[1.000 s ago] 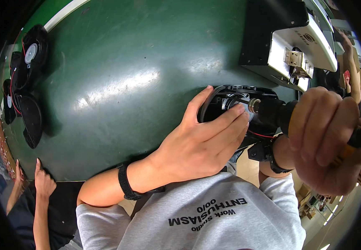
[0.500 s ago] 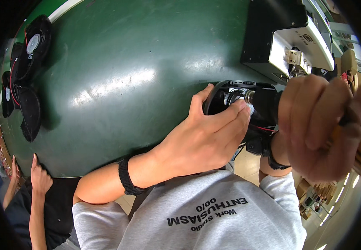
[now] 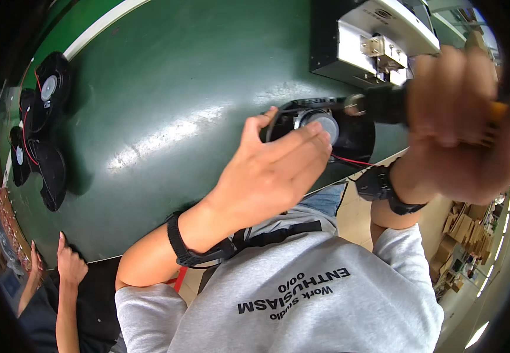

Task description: Assemble audio speaker units on a manufacturing conveyor belt line using hand tools and an electric screwdriver.

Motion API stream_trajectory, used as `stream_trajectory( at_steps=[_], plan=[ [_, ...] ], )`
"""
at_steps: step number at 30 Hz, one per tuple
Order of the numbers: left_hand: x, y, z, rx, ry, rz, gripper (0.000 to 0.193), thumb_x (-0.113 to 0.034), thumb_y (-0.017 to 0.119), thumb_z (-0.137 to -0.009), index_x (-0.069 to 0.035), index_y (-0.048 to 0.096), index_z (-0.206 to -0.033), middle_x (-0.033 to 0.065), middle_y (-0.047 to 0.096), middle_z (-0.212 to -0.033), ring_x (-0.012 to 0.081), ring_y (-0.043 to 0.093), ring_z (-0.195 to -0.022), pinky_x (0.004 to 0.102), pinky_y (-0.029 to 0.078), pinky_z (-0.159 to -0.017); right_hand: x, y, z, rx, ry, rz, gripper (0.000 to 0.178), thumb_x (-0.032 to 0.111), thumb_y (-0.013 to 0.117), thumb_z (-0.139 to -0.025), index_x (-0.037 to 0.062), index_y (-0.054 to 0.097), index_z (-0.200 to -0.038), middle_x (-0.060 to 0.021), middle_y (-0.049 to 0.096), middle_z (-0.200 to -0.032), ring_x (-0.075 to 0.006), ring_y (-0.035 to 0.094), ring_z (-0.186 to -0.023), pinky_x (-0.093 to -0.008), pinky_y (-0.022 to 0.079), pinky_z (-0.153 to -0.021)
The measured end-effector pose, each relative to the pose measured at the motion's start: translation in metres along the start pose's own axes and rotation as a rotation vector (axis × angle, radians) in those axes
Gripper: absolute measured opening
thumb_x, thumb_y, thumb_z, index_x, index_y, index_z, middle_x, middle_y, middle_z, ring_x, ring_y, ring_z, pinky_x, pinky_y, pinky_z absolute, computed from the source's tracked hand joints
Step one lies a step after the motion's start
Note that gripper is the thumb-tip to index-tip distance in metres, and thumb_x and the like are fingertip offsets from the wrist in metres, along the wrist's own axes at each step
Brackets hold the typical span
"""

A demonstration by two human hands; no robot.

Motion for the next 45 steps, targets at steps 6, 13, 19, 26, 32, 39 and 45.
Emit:
stream_trajectory(
  at_steps=[6, 13, 19, 26, 32, 39, 45],
  plan=[
    [-0.001, -0.004, -0.008, 0.047, -0.067, 0.025, 0.051, -0.007, 0.086, -0.070, -0.012, 0.074, -0.120, 0.0018, 0.072, -0.127, 0.0205, 0.067, -0.120, 0.0394, 0.040, -0.086, 0.045, -0.039, 0.013, 0.017, -0.162, 0.072, 0.043, 0.040, 0.045, -0.105, -0.0004, 0.058, -0.112, -0.0061, 0.051, -0.087, -0.0149, 0.047, -0.076, -0.0312, 0.040, -0.073],
    [0.003, -0.002, -0.006, 0.071, -0.103, -0.028, 0.052, -0.008, 0.088, -0.067, -0.012, 0.078, -0.118, 0.0022, 0.075, -0.125, 0.0196, 0.068, -0.118, 0.0382, 0.038, -0.081, 0.050, -0.083, 0.013, -0.079, -0.307, 0.175, 0.044, 0.039, 0.045, -0.105, -0.0012, 0.057, -0.117, -0.0097, 0.054, -0.096, -0.0186, 0.052, -0.084, -0.0363, 0.043, -0.081],
    [0.005, -0.003, -0.013, 0.020, -0.083, -0.008, 0.047, -0.008, 0.088, -0.067, -0.010, 0.079, -0.114, 0.0037, 0.077, -0.119, 0.0202, 0.070, -0.113, 0.0377, 0.039, -0.079, 0.036, -0.075, 0.029, -0.472, -0.399, 0.273, 0.044, 0.037, 0.045, -0.104, -0.0011, 0.055, -0.123, -0.0130, 0.054, -0.107, -0.0234, 0.053, -0.094, -0.0404, 0.042, -0.090],
    [0.003, -0.007, -0.008, 0.007, -0.050, -0.058, 0.041, -0.009, 0.086, -0.069, -0.011, 0.080, -0.110, 0.0031, 0.078, -0.115, 0.0209, 0.071, -0.112, 0.0363, 0.039, -0.077, 0.047, -0.039, 0.051, -0.933, -0.596, 0.367, 0.046, 0.035, 0.044, -0.104, -0.0010, 0.053, -0.130, -0.0170, 0.054, -0.120, -0.0290, 0.055, -0.105, -0.0453, 0.041, -0.101],
    [0.010, -0.025, -0.002, 0.007, -0.112, -0.093, 0.037, -0.007, 0.087, -0.068, -0.010, 0.079, -0.104, 0.0048, 0.079, -0.112, 0.0246, 0.072, -0.113, 0.0360, 0.043, -0.083, -0.030, 0.000, 0.077, -0.765, -0.060, 1.153, 0.012, 0.000, 0.076, -0.083, 0.0032, 0.073, -0.094, -0.0050, 0.064, -0.078, -0.0139, 0.059, -0.068, -0.0255, 0.045, -0.062],
    [0.012, -0.027, -0.007, -0.013, -0.133, -0.089, 0.041, -0.010, 0.089, -0.067, -0.008, 0.075, -0.106, 0.0071, 0.074, -0.118, 0.0257, 0.070, -0.113, 0.0359, 0.043, -0.082, -0.070, 0.007, 0.071, -0.889, -0.048, 1.401, 0.021, 0.007, 0.086, -0.079, 0.0054, 0.077, -0.098, -0.0058, 0.070, -0.086, -0.0176, 0.066, -0.070, -0.0300, 0.053, -0.064],
    [0.011, -0.026, -0.002, 0.028, -0.082, -0.145, 0.041, -0.011, 0.089, -0.067, -0.007, 0.079, -0.106, 0.0069, 0.078, -0.109, 0.0257, 0.073, -0.109, 0.0333, 0.043, -0.079, -0.077, 0.012, 0.067, -0.955, -0.012, 1.410, 0.023, 0.006, 0.088, -0.078, 0.0044, 0.076, -0.097, -0.0050, 0.071, -0.081, -0.0157, 0.065, -0.066, -0.0278, 0.053, -0.062]
  ],
)
Point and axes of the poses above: each hand's wrist, its own z-axis away from the middle knuckle, its own y-axis out of the palm, x = y × z, the point moved 3 cm from there along -z, towards the middle knuckle
